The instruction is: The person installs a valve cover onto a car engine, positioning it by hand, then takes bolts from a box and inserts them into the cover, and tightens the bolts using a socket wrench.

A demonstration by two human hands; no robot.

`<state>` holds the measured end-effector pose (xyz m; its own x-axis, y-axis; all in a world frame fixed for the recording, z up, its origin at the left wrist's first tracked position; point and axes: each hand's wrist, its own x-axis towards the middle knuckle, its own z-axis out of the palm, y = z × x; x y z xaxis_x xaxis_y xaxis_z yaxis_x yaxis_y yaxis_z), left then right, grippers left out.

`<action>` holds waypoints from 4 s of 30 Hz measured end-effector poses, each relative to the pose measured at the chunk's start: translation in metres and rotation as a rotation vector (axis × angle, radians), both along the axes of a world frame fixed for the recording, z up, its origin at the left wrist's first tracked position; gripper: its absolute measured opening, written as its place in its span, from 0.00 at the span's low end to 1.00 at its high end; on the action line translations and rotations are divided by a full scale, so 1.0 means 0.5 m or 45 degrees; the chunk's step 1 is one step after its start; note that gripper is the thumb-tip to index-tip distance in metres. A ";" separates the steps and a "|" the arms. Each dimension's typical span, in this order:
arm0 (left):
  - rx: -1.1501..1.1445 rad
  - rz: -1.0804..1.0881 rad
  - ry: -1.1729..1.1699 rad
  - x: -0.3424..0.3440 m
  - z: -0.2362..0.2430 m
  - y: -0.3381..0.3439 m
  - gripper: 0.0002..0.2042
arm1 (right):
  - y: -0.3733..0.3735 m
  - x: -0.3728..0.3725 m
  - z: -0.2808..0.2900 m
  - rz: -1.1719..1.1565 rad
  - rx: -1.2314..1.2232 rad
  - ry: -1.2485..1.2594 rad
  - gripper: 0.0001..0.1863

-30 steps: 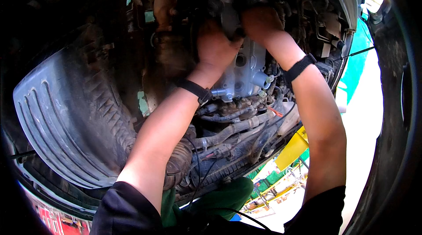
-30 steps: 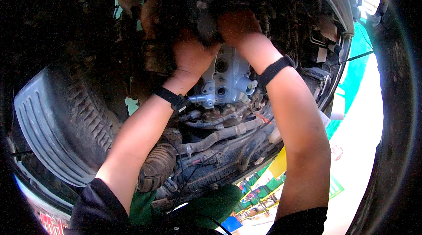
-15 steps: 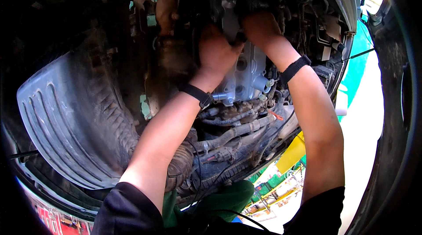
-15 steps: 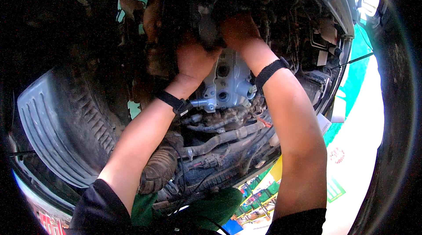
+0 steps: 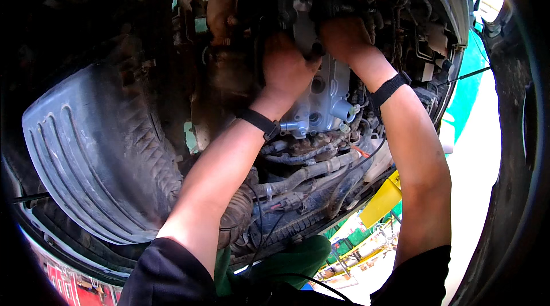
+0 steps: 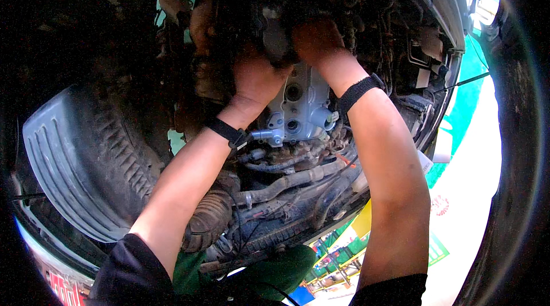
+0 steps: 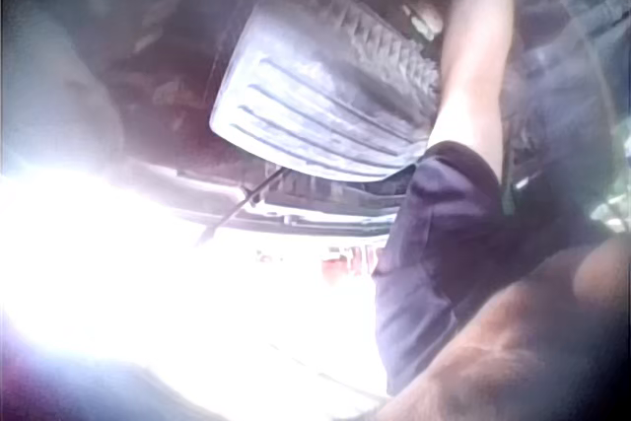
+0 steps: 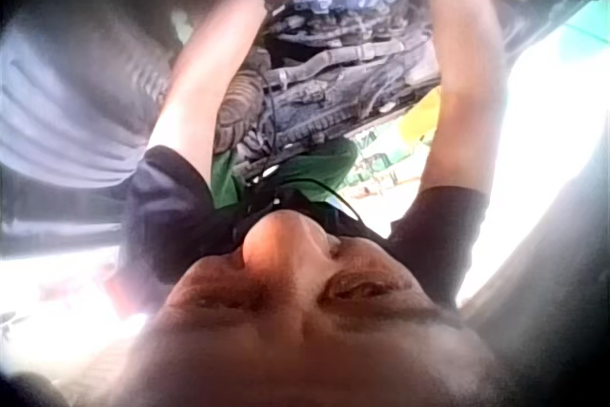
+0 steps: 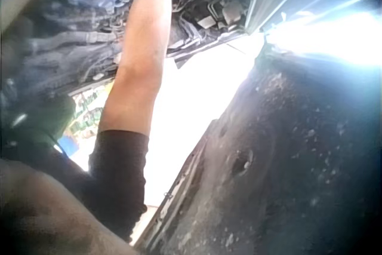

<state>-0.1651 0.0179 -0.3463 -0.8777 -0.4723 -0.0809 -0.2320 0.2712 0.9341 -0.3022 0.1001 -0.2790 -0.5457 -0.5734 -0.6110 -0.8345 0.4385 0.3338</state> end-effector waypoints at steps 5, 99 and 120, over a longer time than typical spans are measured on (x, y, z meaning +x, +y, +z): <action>-0.149 0.007 0.010 0.001 -0.013 0.003 0.33 | -0.009 0.016 0.003 -0.096 0.020 -0.007 0.10; -0.092 0.041 -0.032 -0.002 0.000 0.023 0.31 | -0.022 -0.064 -0.167 -1.314 -0.877 0.595 0.19; 0.014 -0.017 -0.125 0.009 -0.002 -0.001 0.31 | -0.047 -0.024 -0.099 -0.999 -0.776 0.355 0.17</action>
